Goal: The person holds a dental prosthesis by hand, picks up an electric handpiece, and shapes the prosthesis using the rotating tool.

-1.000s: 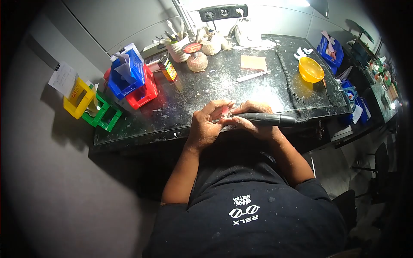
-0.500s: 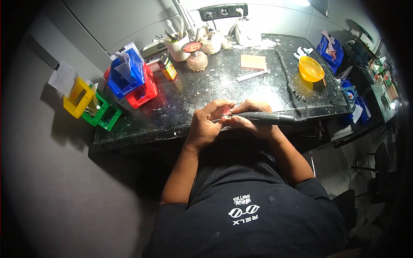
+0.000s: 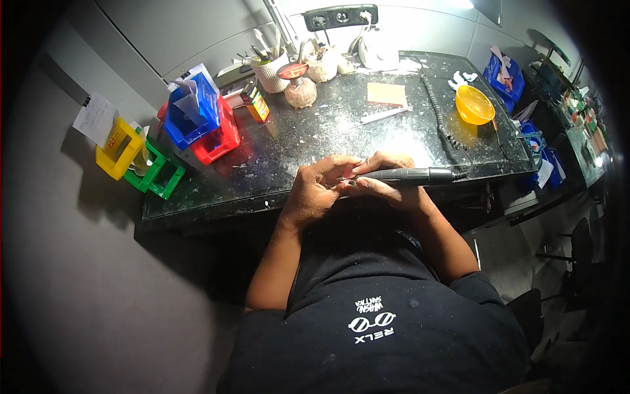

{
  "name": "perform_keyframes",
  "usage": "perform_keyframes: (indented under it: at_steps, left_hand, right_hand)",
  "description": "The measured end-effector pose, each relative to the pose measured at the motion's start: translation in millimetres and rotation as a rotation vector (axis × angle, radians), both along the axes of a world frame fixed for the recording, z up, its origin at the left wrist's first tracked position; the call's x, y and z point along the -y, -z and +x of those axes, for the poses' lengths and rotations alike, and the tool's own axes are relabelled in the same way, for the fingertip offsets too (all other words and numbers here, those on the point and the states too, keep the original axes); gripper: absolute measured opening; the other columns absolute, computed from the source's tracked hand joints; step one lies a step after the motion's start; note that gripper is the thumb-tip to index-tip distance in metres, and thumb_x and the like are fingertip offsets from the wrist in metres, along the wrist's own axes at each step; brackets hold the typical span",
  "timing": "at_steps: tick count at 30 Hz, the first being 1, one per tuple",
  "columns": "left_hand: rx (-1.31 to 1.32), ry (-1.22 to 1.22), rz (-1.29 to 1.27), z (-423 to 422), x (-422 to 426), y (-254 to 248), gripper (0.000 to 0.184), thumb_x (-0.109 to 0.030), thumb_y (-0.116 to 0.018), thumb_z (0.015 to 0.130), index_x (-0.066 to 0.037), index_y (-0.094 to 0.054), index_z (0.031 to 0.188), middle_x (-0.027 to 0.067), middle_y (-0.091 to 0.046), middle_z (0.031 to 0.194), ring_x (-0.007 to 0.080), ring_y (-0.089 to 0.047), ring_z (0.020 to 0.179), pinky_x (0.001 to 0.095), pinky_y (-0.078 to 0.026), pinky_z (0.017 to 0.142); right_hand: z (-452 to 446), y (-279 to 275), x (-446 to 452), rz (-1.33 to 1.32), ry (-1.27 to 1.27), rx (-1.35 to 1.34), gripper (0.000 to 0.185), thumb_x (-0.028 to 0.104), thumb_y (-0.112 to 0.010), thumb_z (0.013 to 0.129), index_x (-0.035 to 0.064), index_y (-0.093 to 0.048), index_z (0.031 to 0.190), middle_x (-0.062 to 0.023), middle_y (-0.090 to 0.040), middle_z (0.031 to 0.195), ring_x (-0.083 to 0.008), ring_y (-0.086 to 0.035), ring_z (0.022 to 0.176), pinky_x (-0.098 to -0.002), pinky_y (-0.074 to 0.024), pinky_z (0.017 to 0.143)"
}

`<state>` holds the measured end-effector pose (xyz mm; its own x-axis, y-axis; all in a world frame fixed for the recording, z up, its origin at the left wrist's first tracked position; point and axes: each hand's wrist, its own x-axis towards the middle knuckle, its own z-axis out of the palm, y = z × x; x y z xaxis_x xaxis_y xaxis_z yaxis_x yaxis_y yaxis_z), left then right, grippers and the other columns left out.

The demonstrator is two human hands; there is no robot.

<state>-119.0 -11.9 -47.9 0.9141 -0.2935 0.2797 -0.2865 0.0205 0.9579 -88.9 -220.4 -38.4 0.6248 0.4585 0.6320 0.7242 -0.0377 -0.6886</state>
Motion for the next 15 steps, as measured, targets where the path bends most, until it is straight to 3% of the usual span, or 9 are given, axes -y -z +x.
perform_keyframes:
  at_steps: [2,4,8,11,13,15]
  left_hand:
    - [-0.002,0.029,0.008,-1.0,-0.1,0.1,0.037,0.012,-0.063,0.087,0.003,-0.059,0.123,0.0143,-0.066,0.120,0.0204,-0.064,0.110,0.0343,-0.054,0.096]
    - [-0.116,0.036,-0.090,-4.8,2.5,-7.9,0.033,0.009,-0.063,0.087,0.000,-0.063,0.118,0.0079,-0.068,0.112,0.0142,-0.063,0.105,0.0297,-0.052,0.096]
    - [-0.013,0.028,-0.030,-2.8,1.4,-3.8,0.031,0.010,-0.061,0.088,0.000,-0.062,0.118,0.0083,-0.068,0.111,0.0144,-0.063,0.105,0.0292,-0.052,0.095]
    - [-0.069,0.035,-0.039,-4.2,1.9,-8.5,0.032,0.005,-0.067,0.087,0.000,-0.062,0.118,0.0074,-0.069,0.111,0.0135,-0.063,0.105,0.0286,-0.052,0.094]
    - [0.025,0.057,0.031,-2.4,0.4,-5.1,0.038,0.008,-0.066,0.088,0.002,-0.058,0.125,0.0143,-0.066,0.120,0.0199,-0.064,0.110,0.0334,-0.054,0.096]
    - [-0.031,0.059,-0.003,-2.5,0.0,-5.1,0.038,0.007,-0.066,0.088,0.002,-0.058,0.125,0.0143,-0.066,0.120,0.0198,-0.064,0.110,0.0333,-0.053,0.096]
  right_hand:
    - [-1.7,-0.6,1.1,0.005,-0.001,-0.124,0.018,0.017,-0.076,0.084,0.0030,-0.071,0.094,-0.0096,-0.072,0.084,-0.0181,-0.070,0.076,-0.0300,-0.0528,0.069]
    - [-0.7,-1.0,1.1,0.004,-0.010,-0.101,0.018,0.017,-0.076,0.084,0.0031,-0.072,0.094,-0.0097,-0.072,0.084,-0.0173,-0.070,0.076,-0.0297,-0.0524,0.069]
    - [-0.1,2.3,0.5,0.050,-0.031,-0.128,0.017,0.017,-0.075,0.084,0.0034,-0.072,0.094,-0.0098,-0.072,0.084,-0.0163,-0.069,0.075,-0.0294,-0.0517,0.068]
    - [-0.9,0.6,2.0,0.008,-0.014,-0.113,0.018,0.017,-0.075,0.084,0.0029,-0.072,0.094,-0.0099,-0.071,0.083,-0.0166,-0.068,0.074,-0.0295,-0.0513,0.068]
    - [-1.0,0.8,1.7,0.023,-0.021,-0.118,0.018,0.017,-0.075,0.084,0.0028,-0.072,0.094,-0.0099,-0.071,0.083,-0.0168,-0.068,0.074,-0.0295,-0.0512,0.068]
    - [-0.3,1.3,1.1,0.038,-0.030,-0.124,0.018,0.017,-0.075,0.084,0.0028,-0.072,0.094,-0.0098,-0.071,0.083,-0.0169,-0.068,0.074,-0.0296,-0.0511,0.068]
